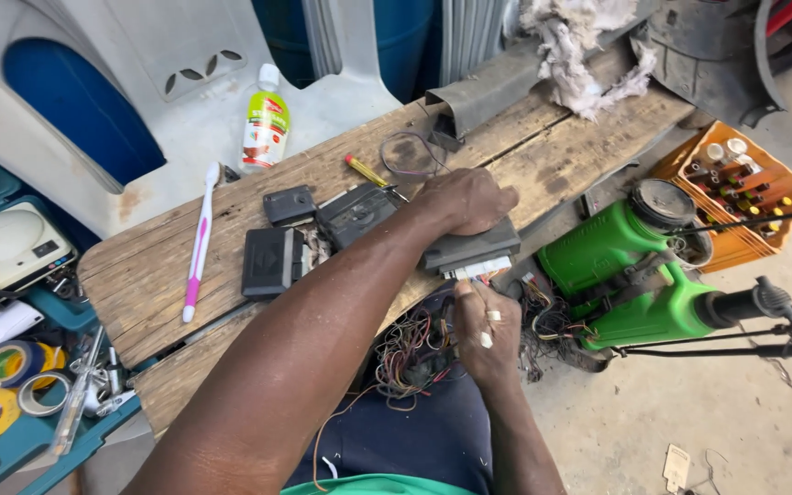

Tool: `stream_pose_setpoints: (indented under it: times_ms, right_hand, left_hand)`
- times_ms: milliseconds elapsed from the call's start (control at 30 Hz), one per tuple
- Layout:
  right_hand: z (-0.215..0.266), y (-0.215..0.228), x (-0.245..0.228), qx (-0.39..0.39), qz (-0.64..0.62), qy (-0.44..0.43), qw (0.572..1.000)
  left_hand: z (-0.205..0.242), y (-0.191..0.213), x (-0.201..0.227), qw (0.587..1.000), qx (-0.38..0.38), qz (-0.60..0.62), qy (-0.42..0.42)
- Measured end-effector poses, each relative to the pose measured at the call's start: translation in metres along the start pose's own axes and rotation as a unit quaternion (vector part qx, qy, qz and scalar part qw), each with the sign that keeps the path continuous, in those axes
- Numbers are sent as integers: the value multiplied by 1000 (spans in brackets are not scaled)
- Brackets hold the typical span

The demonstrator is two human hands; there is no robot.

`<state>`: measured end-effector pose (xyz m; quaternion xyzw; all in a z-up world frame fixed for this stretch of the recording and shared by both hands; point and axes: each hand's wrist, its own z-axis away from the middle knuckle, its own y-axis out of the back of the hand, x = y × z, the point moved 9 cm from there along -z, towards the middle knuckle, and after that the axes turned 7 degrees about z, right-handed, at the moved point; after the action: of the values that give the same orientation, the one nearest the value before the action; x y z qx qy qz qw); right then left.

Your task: The person is working on a tangle of multicolored wires and black electronic modules on a wooden workbench. They use a yellow screwdriver to manipulate the wires and connectors, then connect a white multi-pin connector to a black electronic module.

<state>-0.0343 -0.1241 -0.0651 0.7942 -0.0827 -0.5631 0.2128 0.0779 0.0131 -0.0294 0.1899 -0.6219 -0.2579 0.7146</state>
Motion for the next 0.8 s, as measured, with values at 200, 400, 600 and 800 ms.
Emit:
stream_pose_setpoints:
  times_ms: [200,400,600,800]
  right_hand:
    - [-7,-11,0,-62,-129,70,987]
    - [-6,-17,15,-89,-237,37,967]
    - [-16,-11,7,-110,-207,41,971]
    - [-9,20,-48,-76,70,35,994]
  left_hand:
    - [-5,-4,-2,998,-28,59,-6]
    - [-13,-10,-11,999,-25,38,-21]
    - [-22,-5,-7,993,-11,85,-78]
    - [-26,-5,1,1000,-4,-21,-3]
